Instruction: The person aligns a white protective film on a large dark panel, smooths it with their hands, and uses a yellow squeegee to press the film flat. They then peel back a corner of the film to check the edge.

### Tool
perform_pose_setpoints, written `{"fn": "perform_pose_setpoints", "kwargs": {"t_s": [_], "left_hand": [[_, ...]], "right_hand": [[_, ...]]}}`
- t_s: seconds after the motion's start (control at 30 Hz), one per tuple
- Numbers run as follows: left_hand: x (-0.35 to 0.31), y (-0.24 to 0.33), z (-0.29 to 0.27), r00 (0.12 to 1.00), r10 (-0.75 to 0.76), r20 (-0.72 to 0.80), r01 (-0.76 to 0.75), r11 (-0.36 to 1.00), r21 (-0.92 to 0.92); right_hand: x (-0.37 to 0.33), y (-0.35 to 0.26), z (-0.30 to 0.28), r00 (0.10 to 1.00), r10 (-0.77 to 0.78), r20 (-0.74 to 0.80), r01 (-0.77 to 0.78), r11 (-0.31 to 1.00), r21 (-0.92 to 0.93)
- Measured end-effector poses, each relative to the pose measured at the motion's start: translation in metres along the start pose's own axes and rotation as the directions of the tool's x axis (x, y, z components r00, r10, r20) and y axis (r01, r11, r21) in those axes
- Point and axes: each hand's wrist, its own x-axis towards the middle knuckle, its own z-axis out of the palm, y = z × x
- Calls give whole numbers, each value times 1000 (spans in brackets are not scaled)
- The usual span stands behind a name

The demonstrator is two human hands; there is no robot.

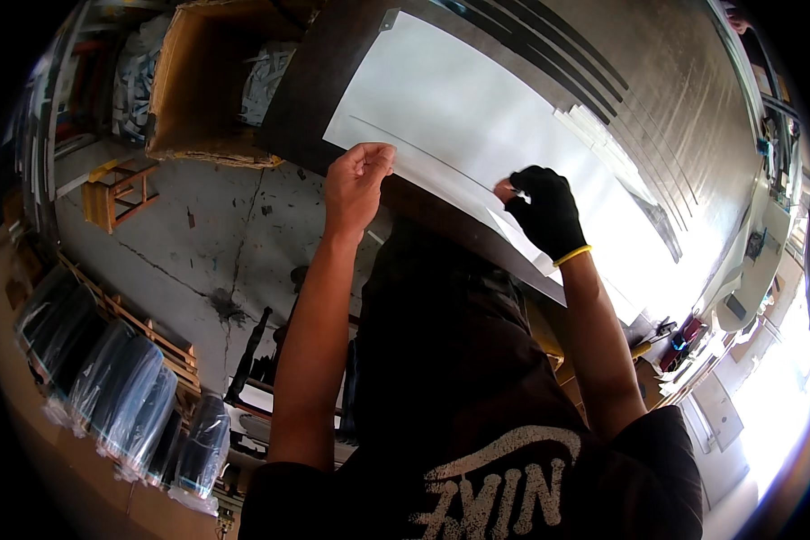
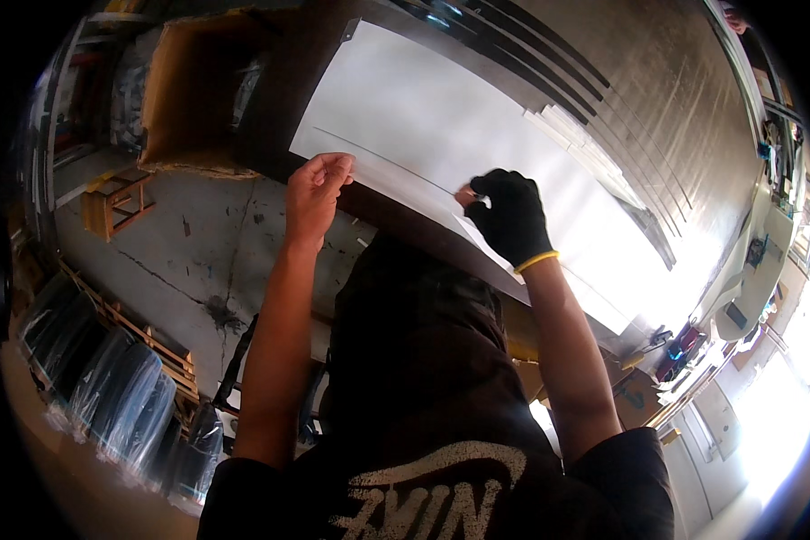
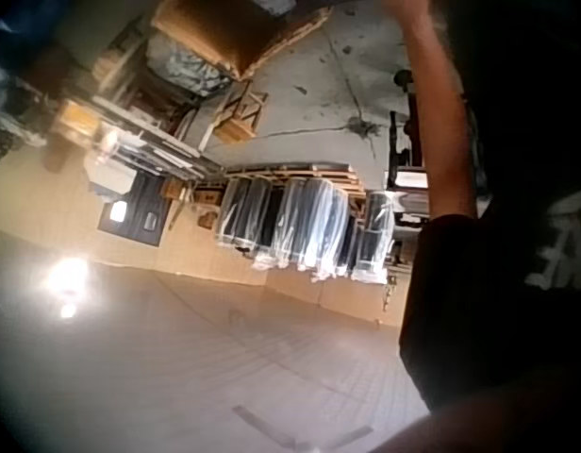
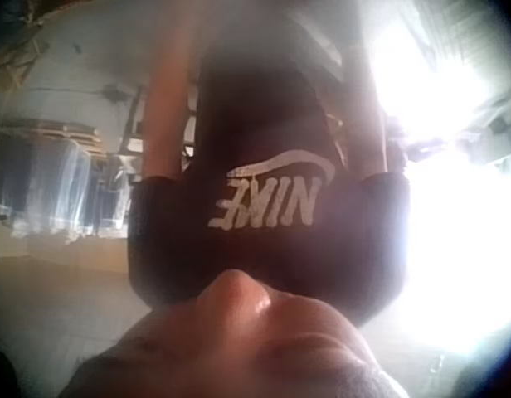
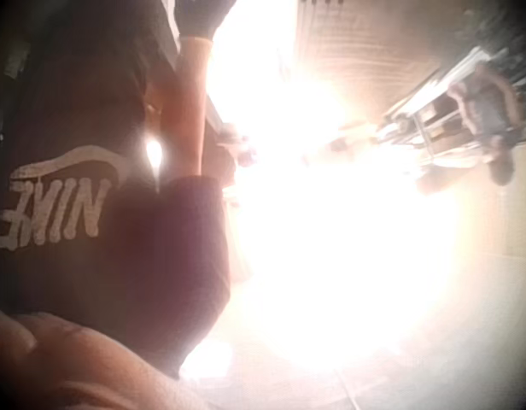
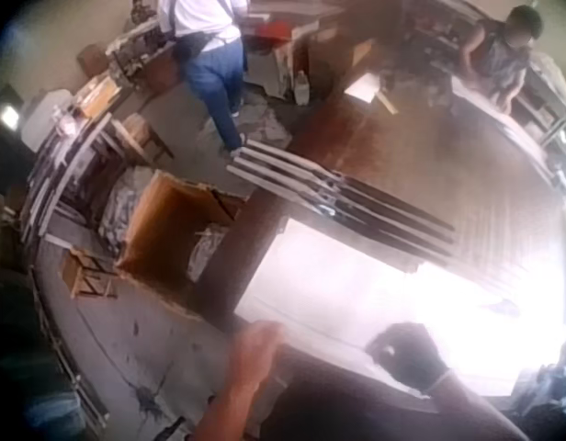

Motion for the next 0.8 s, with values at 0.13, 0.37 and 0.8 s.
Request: {"fn": "perform_pose_setpoints", "kwargs": {"t_s": [0.13, 0.37, 0.8], "left_hand": [[3, 0, 1, 999, 24, 32, -23, 999, -43], [-6, 22, -1, 999, -40, 29, 41, 999, -32], [-1, 3, -10, 1000, 1, 17, 1, 990, -143]], "right_hand": [[32, -31, 32, 998, 27, -51, -13, 966, 259], [64, -65, 77, 995, 69, 73, -88, 948, 305], [67, -66, 79, 974, 171, 149, -213, 914, 344]]}}
